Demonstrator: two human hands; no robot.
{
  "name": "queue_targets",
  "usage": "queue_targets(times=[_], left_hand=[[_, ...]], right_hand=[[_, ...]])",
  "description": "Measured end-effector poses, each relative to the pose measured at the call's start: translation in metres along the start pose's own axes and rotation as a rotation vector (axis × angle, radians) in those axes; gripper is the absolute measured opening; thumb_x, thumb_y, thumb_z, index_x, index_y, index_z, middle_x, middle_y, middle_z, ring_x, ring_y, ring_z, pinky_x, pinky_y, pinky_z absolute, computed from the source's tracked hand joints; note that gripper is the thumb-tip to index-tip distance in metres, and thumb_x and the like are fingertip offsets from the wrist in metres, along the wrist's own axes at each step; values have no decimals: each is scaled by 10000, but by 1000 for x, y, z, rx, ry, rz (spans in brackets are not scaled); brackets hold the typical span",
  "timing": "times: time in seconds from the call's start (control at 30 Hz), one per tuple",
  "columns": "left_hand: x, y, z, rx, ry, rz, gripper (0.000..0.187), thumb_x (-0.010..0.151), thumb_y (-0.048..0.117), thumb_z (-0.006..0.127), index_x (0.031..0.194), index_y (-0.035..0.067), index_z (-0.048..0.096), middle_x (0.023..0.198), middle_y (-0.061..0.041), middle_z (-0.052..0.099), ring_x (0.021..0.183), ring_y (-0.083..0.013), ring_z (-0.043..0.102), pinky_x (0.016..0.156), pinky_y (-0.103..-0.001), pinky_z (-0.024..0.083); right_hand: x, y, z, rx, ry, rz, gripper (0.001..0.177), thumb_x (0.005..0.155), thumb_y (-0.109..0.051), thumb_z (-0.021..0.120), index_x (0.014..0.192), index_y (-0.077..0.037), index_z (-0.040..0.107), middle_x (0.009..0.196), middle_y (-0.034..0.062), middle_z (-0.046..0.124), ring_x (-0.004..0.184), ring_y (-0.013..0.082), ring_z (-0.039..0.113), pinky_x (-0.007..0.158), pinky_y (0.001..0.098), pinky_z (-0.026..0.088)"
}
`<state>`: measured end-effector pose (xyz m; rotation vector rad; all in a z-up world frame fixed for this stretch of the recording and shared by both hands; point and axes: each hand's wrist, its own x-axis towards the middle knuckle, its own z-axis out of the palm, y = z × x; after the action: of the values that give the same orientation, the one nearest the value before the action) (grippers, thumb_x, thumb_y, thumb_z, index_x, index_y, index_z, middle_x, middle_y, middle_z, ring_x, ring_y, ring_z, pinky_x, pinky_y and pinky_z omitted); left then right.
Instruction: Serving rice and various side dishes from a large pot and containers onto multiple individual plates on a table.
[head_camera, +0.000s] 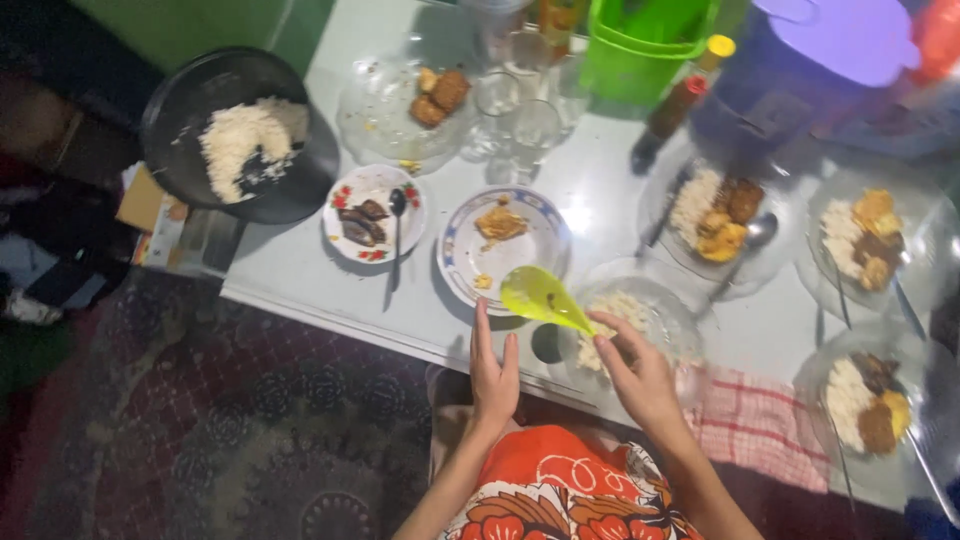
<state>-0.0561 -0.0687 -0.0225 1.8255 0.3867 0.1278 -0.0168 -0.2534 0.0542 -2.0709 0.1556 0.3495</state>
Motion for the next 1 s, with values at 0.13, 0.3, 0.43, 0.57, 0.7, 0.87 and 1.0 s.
queue_targets(times=[0.13, 0.3, 0.43, 0.57, 0.7, 0.87, 1.0], left_hand=[[20, -19, -37, 2, 148, 20, 619, 1026, 137, 486, 1568, -21, 233, 1612, -264, 243, 1496, -392, 218, 1224, -497, 194], [49, -33, -92, -7, 322, -3, 628, 1025, 155, 496, 1577, 4, 238, 1633, -222, 223, 1510, -358, 200, 1233, -474, 170], [71, -31, -139, -49, 447, 29, 591, 1023, 192, 442, 1562, 43, 249, 1640, -126, 270, 1524, -264, 253, 1232, -391, 213], [99, -42, -185, -29, 481, -26, 636, 1035, 227, 456, 1590, 79, 183, 1636, -160, 251, 1515, -312, 239, 1216, -436, 220], [126, -35, -232, -48, 457, -49, 651, 1049, 237, 449, 1607, 103, 141, 1637, -165, 208, 1519, -326, 181, 1226, -485, 175], [156, -53, -273, -31, 449, -54, 670, 1038, 218, 484, 1604, 86, 151, 1638, -182, 187, 1516, -361, 167, 1212, -523, 183], [182, -49, -298, -65, 447, -39, 692, 1032, 209, 504, 1603, 72, 138, 1634, -210, 147, 1511, -398, 143, 1204, -561, 176]], right_hand=[[24, -30, 41, 57, -165, -2, 345, 967, -249, 637, 1297, -224, 736, 791, 156, 783, 816, 206, 657, 875, 419, 538], [44, -76, 85, 125, -312, 57, 306, 958, -296, 669, 1225, -223, 800, 838, 145, 822, 887, 146, 680, 939, 402, 545], [80, -101, 126, 97, -340, 58, 381, 935, -286, 625, 1233, -95, 767, 1137, 36, 806, 1015, 109, 700, 881, 250, 502], [106, -134, 161, -128, -255, -205, 339, 952, -317, 645, 1250, -210, 768, 830, 53, 763, 800, 184, 644, 812, 347, 482], [127, -178, 194, -305, -150, -412, 364, 966, -282, 635, 1319, -259, 721, 798, 205, 746, 807, 442, 697, 824, 516, 543], [164, -201, 248, -654, 127, -739, 347, 897, -223, 735, 1222, -344, 752, 735, 57, 675, 745, 307, 663, 753, 420, 525], [191, -227, 282, -907, 406, -881, 304, 828, -200, 789, 1070, -385, 793, 765, -62, 657, 783, 179, 613, 825, 334, 437]])
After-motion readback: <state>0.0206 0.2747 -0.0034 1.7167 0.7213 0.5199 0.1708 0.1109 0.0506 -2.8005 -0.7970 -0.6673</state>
